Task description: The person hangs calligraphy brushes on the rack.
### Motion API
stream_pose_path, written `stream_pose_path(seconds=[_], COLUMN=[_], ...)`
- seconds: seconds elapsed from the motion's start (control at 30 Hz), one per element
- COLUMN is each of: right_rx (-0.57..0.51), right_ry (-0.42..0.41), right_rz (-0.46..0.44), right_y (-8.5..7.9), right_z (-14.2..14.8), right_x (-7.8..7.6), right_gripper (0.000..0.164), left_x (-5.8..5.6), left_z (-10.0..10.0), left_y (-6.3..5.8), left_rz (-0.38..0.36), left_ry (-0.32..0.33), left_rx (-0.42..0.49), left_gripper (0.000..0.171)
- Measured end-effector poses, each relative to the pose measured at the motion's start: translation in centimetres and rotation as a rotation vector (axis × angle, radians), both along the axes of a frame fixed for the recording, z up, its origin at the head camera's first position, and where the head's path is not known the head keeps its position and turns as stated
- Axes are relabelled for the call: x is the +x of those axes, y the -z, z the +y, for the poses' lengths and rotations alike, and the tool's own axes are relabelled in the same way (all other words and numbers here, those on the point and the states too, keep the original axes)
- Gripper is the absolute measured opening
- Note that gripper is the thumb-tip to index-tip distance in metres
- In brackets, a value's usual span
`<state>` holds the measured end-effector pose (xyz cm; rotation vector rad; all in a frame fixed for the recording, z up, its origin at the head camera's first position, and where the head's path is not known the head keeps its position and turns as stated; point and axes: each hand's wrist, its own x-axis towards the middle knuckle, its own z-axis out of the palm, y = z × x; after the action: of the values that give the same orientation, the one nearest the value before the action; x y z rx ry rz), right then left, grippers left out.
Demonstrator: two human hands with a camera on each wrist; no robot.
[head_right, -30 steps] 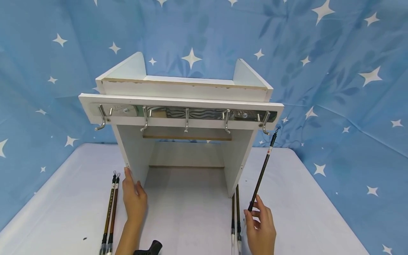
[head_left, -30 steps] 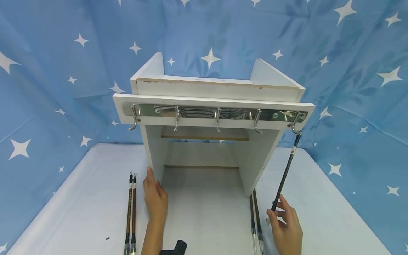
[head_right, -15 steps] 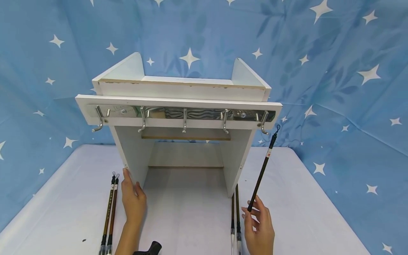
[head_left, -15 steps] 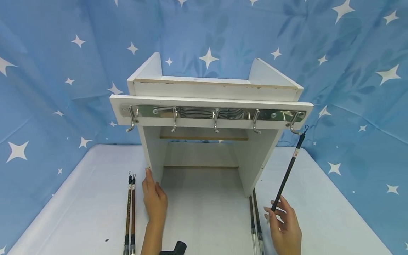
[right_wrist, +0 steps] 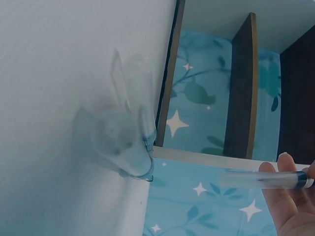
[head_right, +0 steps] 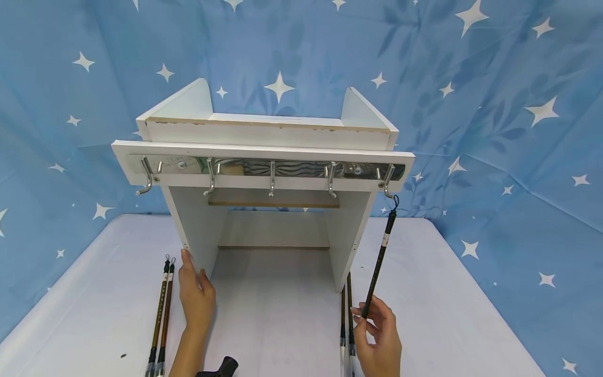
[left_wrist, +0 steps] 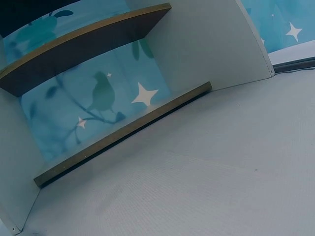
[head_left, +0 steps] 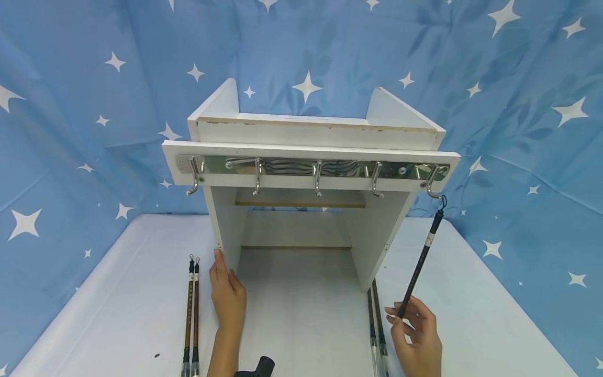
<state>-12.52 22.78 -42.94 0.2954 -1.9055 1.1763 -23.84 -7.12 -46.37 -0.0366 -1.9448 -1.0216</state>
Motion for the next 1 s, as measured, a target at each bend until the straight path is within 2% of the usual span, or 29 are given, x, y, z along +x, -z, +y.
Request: stream_pose_path(seconds=[0.1,0.27,1.0], right_rx=[0.005,0.003,-0.004], right_ry=[0.019,-0.004,-0.001], right_rz=[-0.039,-0.02,-0.016], right_y=[0.04,0.15,0.06], right_z=[-0.1,-0.05,0.21], right_x=[0.14,0.1,0.03], right_gripper=[0.06,0.06,0.061], left_x=[0.01,0.09,0.04], left_z=[-0.06,-0.09,0.02], left_y=[0.1,0.13,-0.15], left_rz=[0.0,-0.007,-0.01], left_ry=[0.001,-0.005,-0.011], left_rx=[-0.004,-0.007,0.008], left_gripper=[0.071,0.07,0.07])
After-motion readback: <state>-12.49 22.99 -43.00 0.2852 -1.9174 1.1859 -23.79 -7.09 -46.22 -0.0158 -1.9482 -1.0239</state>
